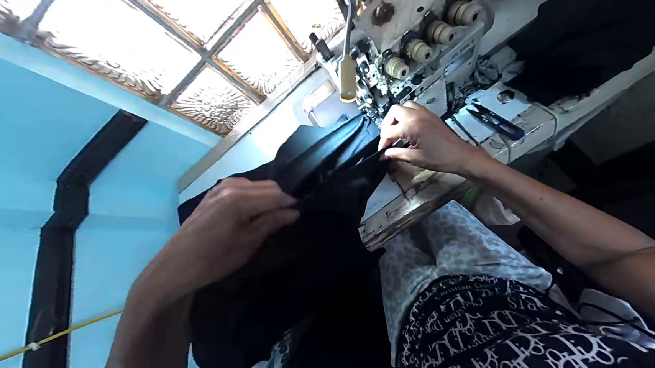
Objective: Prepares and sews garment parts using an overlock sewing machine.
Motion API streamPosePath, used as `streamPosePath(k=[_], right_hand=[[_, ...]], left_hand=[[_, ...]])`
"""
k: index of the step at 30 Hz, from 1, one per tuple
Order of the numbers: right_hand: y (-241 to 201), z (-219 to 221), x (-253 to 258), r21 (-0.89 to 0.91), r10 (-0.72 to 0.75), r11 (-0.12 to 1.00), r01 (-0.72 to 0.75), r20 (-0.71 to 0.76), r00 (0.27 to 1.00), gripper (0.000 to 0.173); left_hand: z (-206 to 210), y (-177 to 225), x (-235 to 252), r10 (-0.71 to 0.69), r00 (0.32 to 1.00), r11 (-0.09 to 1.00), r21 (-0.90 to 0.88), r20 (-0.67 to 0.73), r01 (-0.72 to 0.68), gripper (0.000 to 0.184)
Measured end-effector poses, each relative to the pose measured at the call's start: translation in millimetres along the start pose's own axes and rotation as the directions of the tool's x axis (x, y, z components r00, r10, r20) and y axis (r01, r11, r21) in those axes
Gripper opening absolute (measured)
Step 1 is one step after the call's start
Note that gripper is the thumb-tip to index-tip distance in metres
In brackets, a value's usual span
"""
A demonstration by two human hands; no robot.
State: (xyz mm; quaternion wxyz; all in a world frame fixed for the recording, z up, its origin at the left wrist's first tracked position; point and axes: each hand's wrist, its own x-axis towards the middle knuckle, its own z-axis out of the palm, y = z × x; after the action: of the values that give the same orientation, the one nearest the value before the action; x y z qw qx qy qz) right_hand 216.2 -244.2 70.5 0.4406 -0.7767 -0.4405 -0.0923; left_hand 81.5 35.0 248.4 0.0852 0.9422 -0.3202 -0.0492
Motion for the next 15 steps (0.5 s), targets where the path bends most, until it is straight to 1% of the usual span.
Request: streamPosePath(k=[2,4,7,9,11,15], right_hand=[[9.8,1.5,0.5,-0.035,-0.003,0.999,0.002,-0.026,1.0,0.011],[15.5,4.0,1.6,-0.057,0.002,0.998,-0.005,-0.062,0.998,0.013],[16.2,11.3,2.6,-0.042,0.007,0.999,-0.013,-0.144,0.99,0.013],[10.4,14.5,3.1,-0.017,-0.007,1.0,0.005,-0.165,0.986,0.012],[0.0,15.4,5.0,0.03,-0.052,0.998,0.057,-0.146,0.988,0.013],[-23.3,22.5,15.7,0.15,-0.241,0.952,0.267,-0.175,0.955,0.012]], left_hand=[[0.8,10.4,-12.6,0.073,0.997,0.991,-0.115,0.039,-0.068,0.033],[2.7,17.8,-19.8,0.11,0.993,0.974,-0.203,0.047,-0.098,0.036],[3.0,14.1,-22.9,0.102,0.995,0.959,-0.266,0.016,-0.094,0.035],[0.3,8.4,-25.7,0.061,0.998,0.955,-0.289,-0.011,-0.062,0.033],[-1.3,2.6,-28.2,0.025,0.999,0.954,-0.299,-0.033,-0.033,0.032],[-0.8,-7.3,-33.5,-0.001,0.998,0.961,-0.276,-0.061,-0.016,0.03]])
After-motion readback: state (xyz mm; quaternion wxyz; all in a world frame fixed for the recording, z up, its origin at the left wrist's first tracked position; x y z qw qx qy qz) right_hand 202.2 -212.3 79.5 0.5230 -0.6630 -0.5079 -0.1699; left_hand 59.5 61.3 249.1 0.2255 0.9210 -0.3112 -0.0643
